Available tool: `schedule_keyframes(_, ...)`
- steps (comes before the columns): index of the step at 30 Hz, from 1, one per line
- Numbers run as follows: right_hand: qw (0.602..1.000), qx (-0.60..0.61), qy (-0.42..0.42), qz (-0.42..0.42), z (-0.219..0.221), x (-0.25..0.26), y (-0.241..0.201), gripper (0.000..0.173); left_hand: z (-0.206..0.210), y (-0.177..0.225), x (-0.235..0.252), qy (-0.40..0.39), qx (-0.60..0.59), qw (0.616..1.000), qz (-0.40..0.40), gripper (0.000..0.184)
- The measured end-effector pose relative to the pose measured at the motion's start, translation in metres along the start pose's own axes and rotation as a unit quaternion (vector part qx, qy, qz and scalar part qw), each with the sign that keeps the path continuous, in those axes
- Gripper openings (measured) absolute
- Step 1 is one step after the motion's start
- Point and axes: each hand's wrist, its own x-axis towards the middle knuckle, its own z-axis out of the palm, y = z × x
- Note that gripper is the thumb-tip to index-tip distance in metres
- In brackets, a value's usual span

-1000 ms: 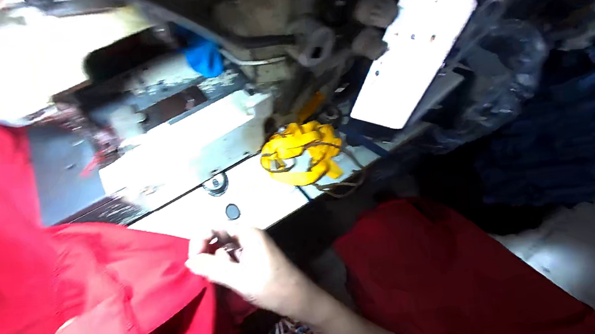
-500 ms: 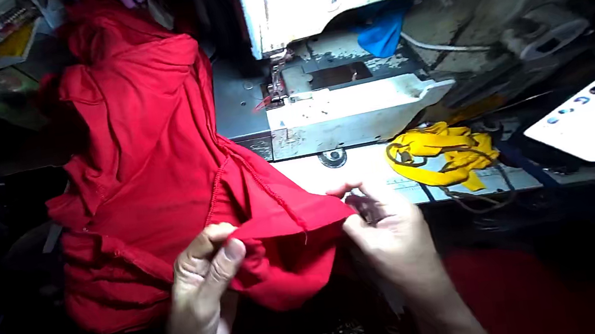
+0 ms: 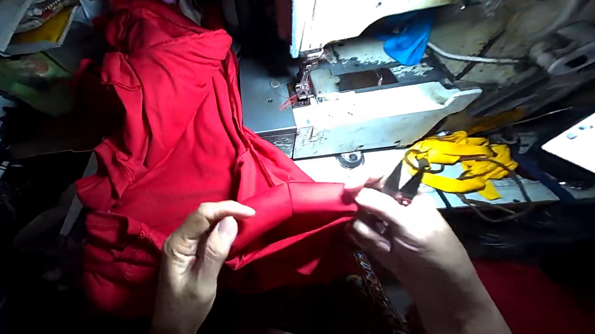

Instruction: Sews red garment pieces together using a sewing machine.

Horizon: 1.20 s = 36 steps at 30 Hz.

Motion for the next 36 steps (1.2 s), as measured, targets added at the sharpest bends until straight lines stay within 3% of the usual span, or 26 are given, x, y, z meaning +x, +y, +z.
schedule_keyframes(2, 0.984, -0.157, 0.008, -0.078, 0.01, -0.001, -0.008, 0.011, -0.002, 0.007, -0.002, -0.018, 0.042, 0.998, 0.042, 0.024)
schedule_keyframes(5, 0.917, -0.338, -0.016, -0.211, 0.022, 0.0, -0.014, 0.023, -0.008, 0.012, -0.004, -0.031, 0.115, 0.989, 0.086, 0.028)
schedule_keyframes(7, 0.883, -0.391, -0.007, -0.258, 0.021, 0.002, -0.008, 0.024, -0.011, 0.016, -0.003, -0.009, 0.192, 0.975, 0.111, 0.029)
schedule_keyframes(9, 0.868, -0.416, 0.013, -0.272, 0.022, 0.003, -0.007, 0.02, -0.013, 0.019, 0.003, 0.007, 0.246, 0.959, 0.143, 0.019)
schedule_keyframes(12, 0.863, -0.437, 0.04, -0.251, 0.025, 0.004, -0.014, 0.014, -0.015, 0.021, 0.025, -0.029, 0.25, 0.953, 0.169, 0.013)
schedule_keyframes(17, 0.889, -0.411, 0.019, -0.202, 0.018, 0.02, -0.013, 0.009, 0.005, 0.022, 0.097, -0.117, 0.207, 0.964, 0.118, 0.017)
schedule_keyframes(19, 0.904, -0.4, 0.031, -0.148, 0.008, 0.03, -0.004, 0.01, 0.022, 0.011, 0.134, -0.144, 0.238, 0.951, 0.132, 0.017)
schedule_keyframes(22, 0.933, -0.353, 0.068, -0.001, -0.005, 0.046, 0.003, 0.025, 0.045, -0.013, 0.182, -0.206, 0.306, 0.912, 0.181, 0.017)
schedule_keyframes(26, 0.977, -0.182, 0.096, 0.059, -0.02, 0.064, 0.013, 0.028, 0.075, -0.03, 0.221, -0.288, 0.362, 0.869, 0.176, 0.022)
schedule_keyframes(29, 0.988, -0.076, 0.122, 0.065, -0.017, 0.076, 0.013, 0.028, 0.094, -0.032, 0.237, -0.28, 0.385, 0.87, 0.125, 0.026)
schedule_keyframes(31, 0.988, -0.048, 0.135, 0.061, -0.013, 0.08, 0.013, 0.028, 0.105, -0.038, 0.243, -0.246, 0.37, 0.893, 0.076, 0.026)
schedule_keyframes(34, 0.984, -0.081, 0.134, 0.085, -0.01, 0.08, 0.021, 0.035, 0.112, -0.04, 0.247, -0.219, 0.343, 0.913, 0.014, 0.031)
schedule_keyframes(36, 0.982, -0.11, 0.133, 0.082, -0.007, 0.083, 0.026, 0.037, 0.11, -0.041, 0.245, -0.217, 0.353, 0.909, 0.038, 0.029)
